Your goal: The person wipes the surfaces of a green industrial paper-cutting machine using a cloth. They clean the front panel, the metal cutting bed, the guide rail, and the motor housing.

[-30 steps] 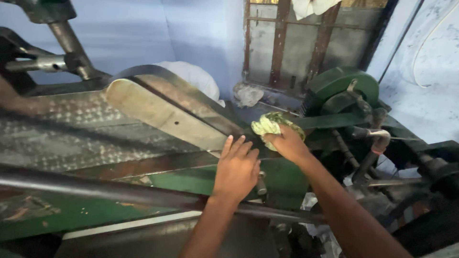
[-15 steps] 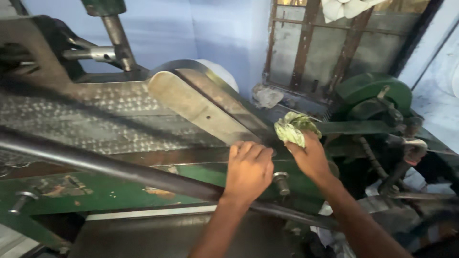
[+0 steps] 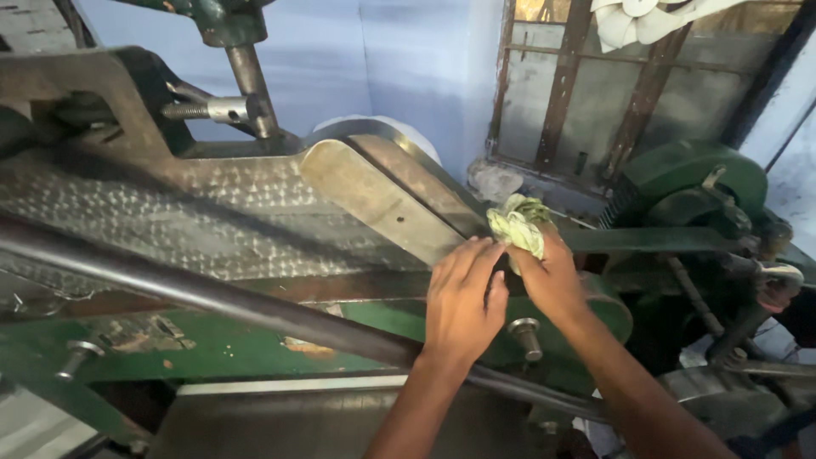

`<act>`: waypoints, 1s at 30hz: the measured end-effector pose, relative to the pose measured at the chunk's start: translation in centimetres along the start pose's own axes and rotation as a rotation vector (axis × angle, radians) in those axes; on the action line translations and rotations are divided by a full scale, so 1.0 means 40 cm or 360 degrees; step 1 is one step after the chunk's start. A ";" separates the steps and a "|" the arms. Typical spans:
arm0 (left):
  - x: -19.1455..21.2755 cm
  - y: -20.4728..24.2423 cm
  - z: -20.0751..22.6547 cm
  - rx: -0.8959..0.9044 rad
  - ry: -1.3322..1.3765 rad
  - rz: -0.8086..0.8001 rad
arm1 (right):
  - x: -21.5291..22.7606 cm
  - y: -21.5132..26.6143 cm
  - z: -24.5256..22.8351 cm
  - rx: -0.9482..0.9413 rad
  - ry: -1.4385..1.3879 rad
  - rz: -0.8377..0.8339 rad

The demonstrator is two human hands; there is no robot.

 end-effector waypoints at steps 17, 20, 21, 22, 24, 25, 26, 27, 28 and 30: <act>0.135 -0.201 -0.035 -0.0005 0.0272 -0.0063 | -0.165 -0.160 -0.169 0.0026 -0.0031 -0.0151; 0.148 -0.240 -0.044 -0.0016 0.0307 -0.0070 | -0.200 -0.190 -0.164 0.0234 0.0213 -0.0171; 0.151 -0.252 -0.047 -0.0015 0.0313 -0.0079 | -0.207 -0.198 -0.147 0.0151 0.0200 -0.0180; 0.156 -0.263 -0.048 -0.0033 0.0294 -0.0097 | -0.217 -0.205 -0.131 0.0069 0.0186 -0.0193; 0.163 -0.285 -0.051 -0.0067 0.0257 -0.0134 | -0.241 -0.234 -0.151 0.0504 -0.0153 -0.0212; 0.166 -0.296 -0.051 -0.0083 0.0209 -0.0147 | -0.248 -0.241 -0.163 0.0720 -0.0324 -0.0223; 0.168 -0.307 -0.051 -0.0105 0.0161 -0.0158 | -0.252 -0.247 -0.168 0.0856 -0.0306 -0.0184; 0.171 -0.317 -0.051 -0.0127 0.0113 -0.0169 | -0.251 -0.252 -0.176 0.0992 -0.0288 -0.0143; 0.174 -0.326 -0.051 -0.0134 0.0072 -0.0204 | -0.251 -0.258 -0.186 0.1122 -0.0268 -0.0104; 0.178 -0.346 -0.052 -0.0149 -0.0011 -0.0272 | -0.290 -0.320 -0.148 0.0106 -0.1038 -0.0212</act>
Point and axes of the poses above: each hand's wrist, its own y-axis away from the middle knuckle, its own x-axis out of the back of the hand, z = x × y, the point moved 5 cm from there along -y, towards the middle knuckle, and after that the axes turned 10 degrees about z, right-handed, at the moved point
